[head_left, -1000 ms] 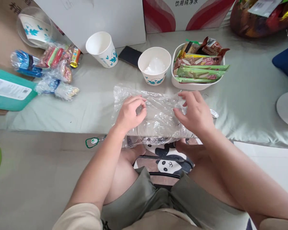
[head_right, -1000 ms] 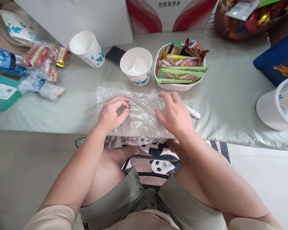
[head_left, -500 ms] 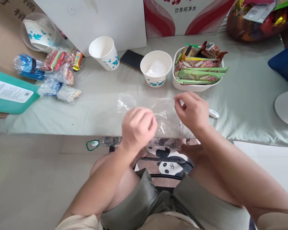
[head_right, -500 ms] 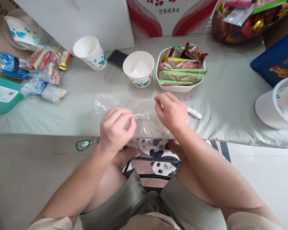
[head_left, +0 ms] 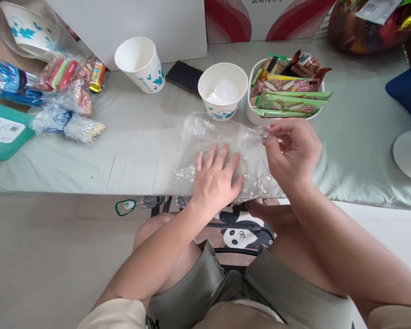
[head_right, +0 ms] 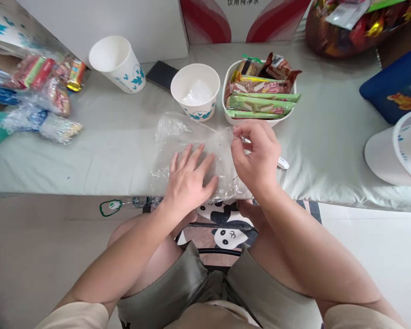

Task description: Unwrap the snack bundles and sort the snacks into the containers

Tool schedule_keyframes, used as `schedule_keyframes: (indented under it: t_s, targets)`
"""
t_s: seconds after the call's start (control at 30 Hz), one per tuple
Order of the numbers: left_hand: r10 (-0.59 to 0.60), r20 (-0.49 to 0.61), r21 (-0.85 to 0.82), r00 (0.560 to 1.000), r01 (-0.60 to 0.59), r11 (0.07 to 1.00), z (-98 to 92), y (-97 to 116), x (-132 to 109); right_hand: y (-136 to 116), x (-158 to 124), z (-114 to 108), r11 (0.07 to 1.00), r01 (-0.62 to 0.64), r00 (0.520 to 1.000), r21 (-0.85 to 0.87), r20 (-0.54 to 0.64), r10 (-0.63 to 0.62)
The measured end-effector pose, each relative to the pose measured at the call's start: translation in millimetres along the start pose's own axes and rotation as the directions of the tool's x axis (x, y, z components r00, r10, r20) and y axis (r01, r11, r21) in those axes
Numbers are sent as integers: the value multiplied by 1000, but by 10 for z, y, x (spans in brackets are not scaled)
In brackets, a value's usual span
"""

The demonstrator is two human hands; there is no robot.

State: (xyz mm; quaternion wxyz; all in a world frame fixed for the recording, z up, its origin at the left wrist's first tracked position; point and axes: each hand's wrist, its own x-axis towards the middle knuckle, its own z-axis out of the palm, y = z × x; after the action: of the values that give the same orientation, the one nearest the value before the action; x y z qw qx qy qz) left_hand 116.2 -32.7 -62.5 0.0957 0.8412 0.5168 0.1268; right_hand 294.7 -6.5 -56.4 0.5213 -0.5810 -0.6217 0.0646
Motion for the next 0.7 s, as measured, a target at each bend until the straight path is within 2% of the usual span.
schedule_keyframes:
  t_s: [0.13, 0.2, 0.23, 0.3, 0.37, 0.4, 0.43, 0.47, 0.57, 0.6, 0.63, 0.7]
  targets:
    - [-84, 23, -9, 996, 85, 996, 73, -23, 131, 29, -31, -21, 990, 124, 992, 61, -25, -122]
    - [-70, -57, -46, 996, 68, 997, 108, -110, 204, 38, -48, -37, 986, 163, 987, 47, -7, -162]
    - [-54, -137, -76, 989, 44, 996, 119, -177, 238, 41, -58, -46, 983, 178, 984, 41, 5, -179]
    - [-45, -361, -150, 931, -10, 989, 118, -355, 299, 51, -83, -66, 978, 203, 978, 45, 39, -204]
    - [-129, -561, -231, 818, -4, 973, 94, -570, 348, 64, -107, -86, 972, 224, 971, 65, 75, -229]
    - [-202, -603, -290, 771, 24, 957, 80, -679, 369, 71, -117, -95, 969, 235, 966, 75, 89, -241]
    - [-271, -603, -364, 750, 43, 930, 69, -781, 386, 76, -125, -104, 967, 242, 963, 82, 103, -250]
    - [-311, -570, -441, 761, 37, 897, 63, -872, 403, 81, -131, -112, 965, 247, 960, 86, 115, -256]
    - [-377, -393, -679, 839, 13, 734, 76, -1055, 451, 84, -136, -129, 966, 250, 957, 59, 137, -256]
    - [-399, -341, -741, 851, 19, 672, 84, -1087, 468, 85, -135, -134, 968, 250, 958, 37, 137, -253]
    - [-429, -306, -789, 850, 26, 614, 88, -1109, 486, 89, -133, -138, 969, 248, 960, 11, 134, -247]
    - [-499, -288, -859, 817, 10, 512, 80, -1138, 516, 115, -130, -150, 976, 214, 972, -32, 111, -209]
